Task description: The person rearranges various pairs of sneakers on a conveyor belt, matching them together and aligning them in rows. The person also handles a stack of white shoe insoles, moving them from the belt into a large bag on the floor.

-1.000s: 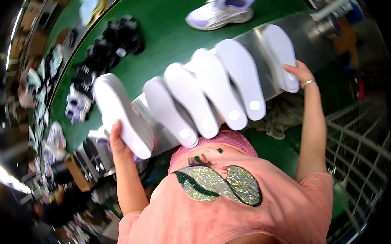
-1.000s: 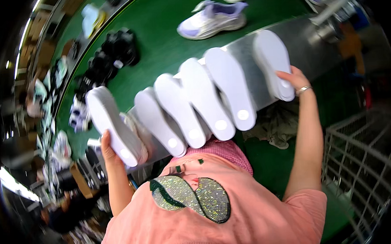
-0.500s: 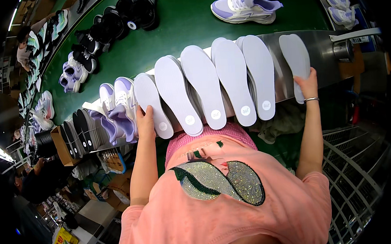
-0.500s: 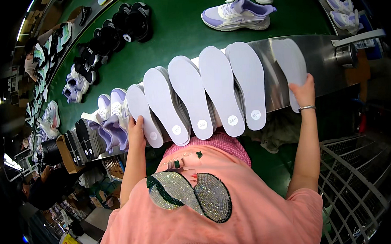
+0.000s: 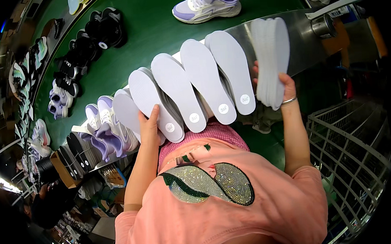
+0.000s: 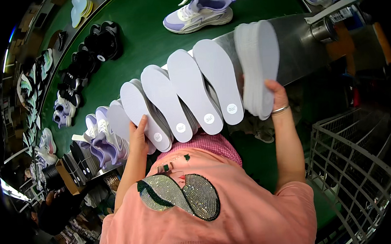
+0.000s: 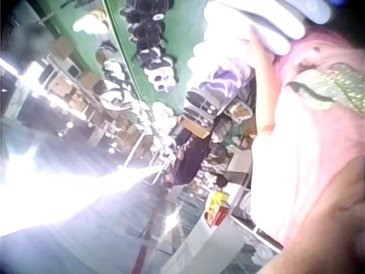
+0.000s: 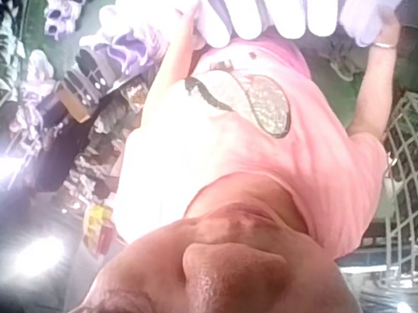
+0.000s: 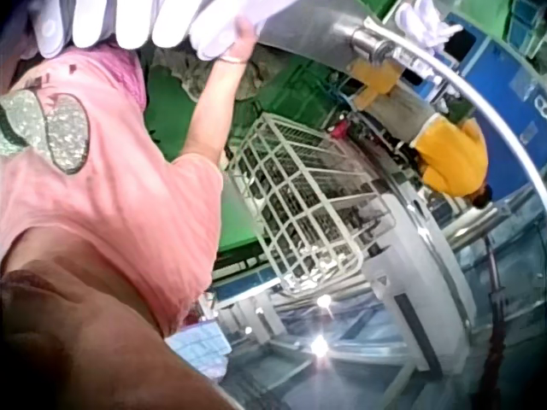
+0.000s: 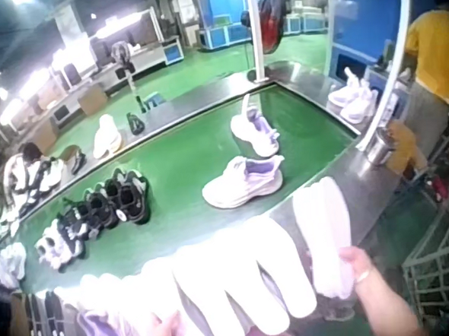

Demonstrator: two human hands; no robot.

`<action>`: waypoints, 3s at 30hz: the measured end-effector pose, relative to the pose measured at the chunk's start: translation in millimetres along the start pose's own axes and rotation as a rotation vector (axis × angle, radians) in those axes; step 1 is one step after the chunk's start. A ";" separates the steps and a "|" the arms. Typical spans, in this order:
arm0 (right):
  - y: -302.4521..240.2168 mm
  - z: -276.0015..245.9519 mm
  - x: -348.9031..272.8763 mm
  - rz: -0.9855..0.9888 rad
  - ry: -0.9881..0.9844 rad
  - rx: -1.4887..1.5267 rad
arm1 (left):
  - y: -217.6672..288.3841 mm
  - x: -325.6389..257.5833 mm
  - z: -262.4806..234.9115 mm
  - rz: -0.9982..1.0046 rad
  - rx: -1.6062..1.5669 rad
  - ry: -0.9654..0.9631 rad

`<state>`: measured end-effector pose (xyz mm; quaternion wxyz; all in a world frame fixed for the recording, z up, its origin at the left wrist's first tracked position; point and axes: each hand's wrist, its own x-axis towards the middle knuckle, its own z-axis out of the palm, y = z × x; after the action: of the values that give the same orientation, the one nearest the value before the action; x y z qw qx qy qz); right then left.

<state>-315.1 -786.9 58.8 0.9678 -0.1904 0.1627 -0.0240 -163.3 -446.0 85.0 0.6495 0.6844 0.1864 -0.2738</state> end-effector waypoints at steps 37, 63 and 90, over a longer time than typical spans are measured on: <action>28.6 88.0 -3.0 -0.080 -0.118 -0.518 | -16.0 12.5 -7.0 0.568 1.214 0.062; 219.9 111.2 51.8 -0.044 0.205 -1.843 | -50.2 20.1 -55.8 0.397 0.423 0.043; -9.7 11.4 25.4 -0.287 0.826 -2.174 | -56.9 13.2 -32.3 0.365 0.377 0.079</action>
<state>-287.3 -794.5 64.6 0.1577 -0.9120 0.3765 -0.0411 -183.4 -410.3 32.3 0.5414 0.8258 0.0308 -0.1549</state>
